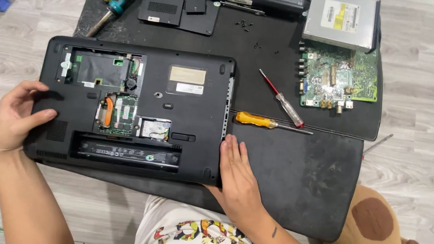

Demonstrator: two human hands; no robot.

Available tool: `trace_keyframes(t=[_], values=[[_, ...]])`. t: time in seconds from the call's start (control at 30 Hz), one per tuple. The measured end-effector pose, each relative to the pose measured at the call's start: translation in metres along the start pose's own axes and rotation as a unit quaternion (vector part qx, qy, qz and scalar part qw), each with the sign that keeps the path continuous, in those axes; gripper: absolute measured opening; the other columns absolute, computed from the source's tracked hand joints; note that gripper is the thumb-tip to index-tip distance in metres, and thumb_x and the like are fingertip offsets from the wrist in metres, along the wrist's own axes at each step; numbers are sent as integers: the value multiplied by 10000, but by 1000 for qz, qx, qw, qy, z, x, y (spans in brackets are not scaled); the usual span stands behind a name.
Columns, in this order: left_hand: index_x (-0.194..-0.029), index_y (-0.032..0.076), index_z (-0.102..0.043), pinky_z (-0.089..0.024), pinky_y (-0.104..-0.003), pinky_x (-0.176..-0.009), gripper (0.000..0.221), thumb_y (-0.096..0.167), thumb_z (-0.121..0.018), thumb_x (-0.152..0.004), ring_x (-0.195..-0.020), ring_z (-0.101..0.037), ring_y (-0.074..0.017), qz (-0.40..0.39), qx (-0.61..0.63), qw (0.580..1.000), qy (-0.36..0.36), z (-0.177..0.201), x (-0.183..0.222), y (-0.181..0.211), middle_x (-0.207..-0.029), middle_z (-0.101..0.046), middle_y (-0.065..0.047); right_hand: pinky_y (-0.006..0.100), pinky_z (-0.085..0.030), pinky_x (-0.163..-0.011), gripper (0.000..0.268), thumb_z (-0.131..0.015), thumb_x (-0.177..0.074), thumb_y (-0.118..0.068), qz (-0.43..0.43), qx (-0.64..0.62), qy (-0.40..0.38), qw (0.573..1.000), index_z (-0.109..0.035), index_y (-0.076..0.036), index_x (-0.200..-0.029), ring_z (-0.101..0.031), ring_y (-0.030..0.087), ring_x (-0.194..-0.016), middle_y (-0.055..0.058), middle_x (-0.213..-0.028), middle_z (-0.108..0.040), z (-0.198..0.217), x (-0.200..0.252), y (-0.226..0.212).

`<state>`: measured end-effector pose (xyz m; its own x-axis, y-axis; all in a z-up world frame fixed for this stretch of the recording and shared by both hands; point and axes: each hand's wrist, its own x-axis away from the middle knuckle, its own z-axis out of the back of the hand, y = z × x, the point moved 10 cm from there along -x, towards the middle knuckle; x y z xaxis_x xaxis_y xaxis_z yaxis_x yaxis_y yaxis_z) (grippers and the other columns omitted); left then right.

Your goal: The person is disassembling a laptop by removing screws with a screwdriver, then removing the battery and the optical drive.

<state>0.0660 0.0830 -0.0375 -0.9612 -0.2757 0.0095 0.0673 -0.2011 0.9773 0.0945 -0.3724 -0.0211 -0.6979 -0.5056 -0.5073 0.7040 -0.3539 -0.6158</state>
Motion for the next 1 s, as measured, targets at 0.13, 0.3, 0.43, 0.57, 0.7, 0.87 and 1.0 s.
trace_keyframes(t=[0.13, 0.3, 0.43, 0.57, 0.7, 0.87, 1.0], values=[[-1437, -9, -427, -386, -337, -1095, 752, -165, -571, -715, -1226, -490, -251, 3, -68, 998, 14, -33, -2, 36, -1368, -504, -184, 558, -267, -1214, 928, -833, -786, -203, -20, 31, -44, 998, -292, 144, -1457, -359, 433, -1458, 334, -1526, -374, -6, 1, 6], [-1568, 45, -317, -428, -435, -938, 837, -132, -597, -799, -1147, -529, -355, 61, -257, 964, 28, -85, -7, 92, -1373, -509, -268, 547, -144, -1242, 852, -745, -856, -391, -18, 44, -135, 990, -355, 16, -1495, -206, 363, -1520, 169, -1602, -332, 15, -2, 27], [-1431, 4, -483, -333, -624, -1037, 680, 159, -718, -812, -1344, -309, -518, -138, -491, 860, 17, -189, -16, 170, -1506, -352, -312, 550, -254, -1205, 573, -756, -820, -222, -43, 116, -56, 991, -575, -32, -1330, -377, 351, -1411, 110, -1420, -538, 62, -39, 35], [-1452, 4, -428, -301, -575, -1117, 768, 364, -722, -839, -1370, -367, -504, -287, -515, 801, -104, -318, -29, 173, -1482, -419, -297, 377, -458, -958, 516, -741, -817, -218, -16, 251, -68, 966, -622, -36, -1286, -553, 279, -1152, 82, -1196, -629, 59, -68, 38], [-1428, -97, -420, -293, -610, -1077, 836, 478, -643, -864, -1310, -398, -536, -285, -563, 767, -112, -367, -64, 141, -1405, -467, -332, 356, -466, -794, 504, -729, -799, -205, -20, 261, -67, 963, -635, -50, -1270, -555, 265, -948, 110, -1127, -572, 37, -69, 62], [-1298, -121, -576, -392, -704, -959, 819, 305, -717, -613, -1145, -563, -590, -228, -585, 772, -101, -377, -91, 113, -1168, -609, -383, 379, -441, -821, 313, -623, -974, -211, 2, 265, -16, 964, -643, -162, -1282, -551, 291, -1066, 53, -1077, -518, 31, -60, 77], [-1248, -179, -593, -384, -751, -913, 790, 222, -750, -586, -1124, -559, -626, -200, -591, 770, -134, -384, -94, 118, -1155, -616, -413, 363, -421, -794, 313, -627, -976, -232, 2, 259, -8, 966, -640, -163, -1281, -528, 278, -1044, 45, -1072, -496, 29, -60, 79]])
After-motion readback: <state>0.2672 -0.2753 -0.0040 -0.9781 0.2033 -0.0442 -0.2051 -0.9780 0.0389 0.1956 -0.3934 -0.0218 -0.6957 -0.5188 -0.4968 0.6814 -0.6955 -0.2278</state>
